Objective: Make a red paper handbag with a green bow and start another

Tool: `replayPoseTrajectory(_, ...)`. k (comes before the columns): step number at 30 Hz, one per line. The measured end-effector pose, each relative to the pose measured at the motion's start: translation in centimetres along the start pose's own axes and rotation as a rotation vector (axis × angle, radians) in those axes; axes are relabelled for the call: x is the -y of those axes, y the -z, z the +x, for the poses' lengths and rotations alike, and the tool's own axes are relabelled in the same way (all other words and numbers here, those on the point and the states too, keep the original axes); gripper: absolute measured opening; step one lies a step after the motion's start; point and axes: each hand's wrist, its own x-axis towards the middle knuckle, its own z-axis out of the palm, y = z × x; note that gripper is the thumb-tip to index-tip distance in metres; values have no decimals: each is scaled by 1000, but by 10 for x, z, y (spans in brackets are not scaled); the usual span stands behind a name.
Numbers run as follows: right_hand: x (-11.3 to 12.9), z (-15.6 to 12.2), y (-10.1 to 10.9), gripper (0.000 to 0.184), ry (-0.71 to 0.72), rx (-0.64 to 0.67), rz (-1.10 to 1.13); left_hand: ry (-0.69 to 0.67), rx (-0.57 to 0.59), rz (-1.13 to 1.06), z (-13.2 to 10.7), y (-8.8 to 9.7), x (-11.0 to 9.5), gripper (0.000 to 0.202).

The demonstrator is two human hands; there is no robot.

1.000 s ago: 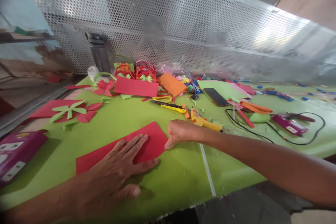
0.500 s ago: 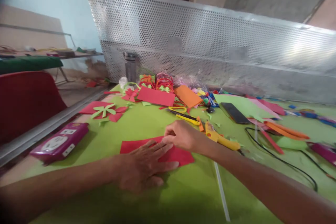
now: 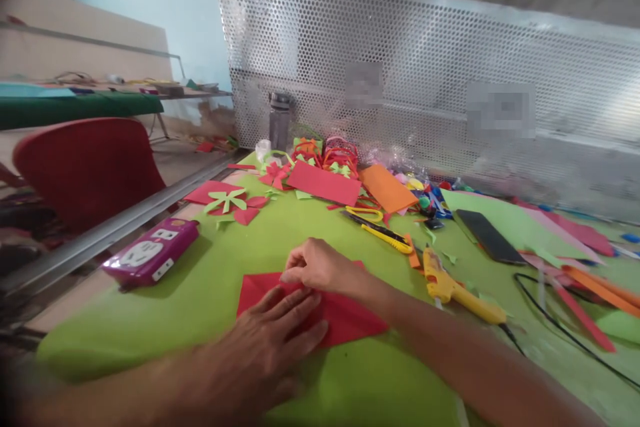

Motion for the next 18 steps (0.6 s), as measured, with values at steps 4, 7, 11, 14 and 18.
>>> replayPoseTrajectory(4,4,-5,-3,12,-4,-60,-114,95,151,-51,-21,13,8,62)
replayPoseTrajectory(7,6,-7,-4,11,3,-84,-202,129,162,-58,-27,19,13,56)
replayPoseTrajectory(11,7,-6,-7,9,-6,-97,-252,120,96,-22,-29,8,18,60)
replayPoseTrajectory(14,11,-6,-9,12,-20,-115,-302,98,12,23,-30,-4,22,65)
replayPoseTrajectory(18,16,-7,-9,13,-34,-144,-338,79,-8,44,-30,-4,31,61)
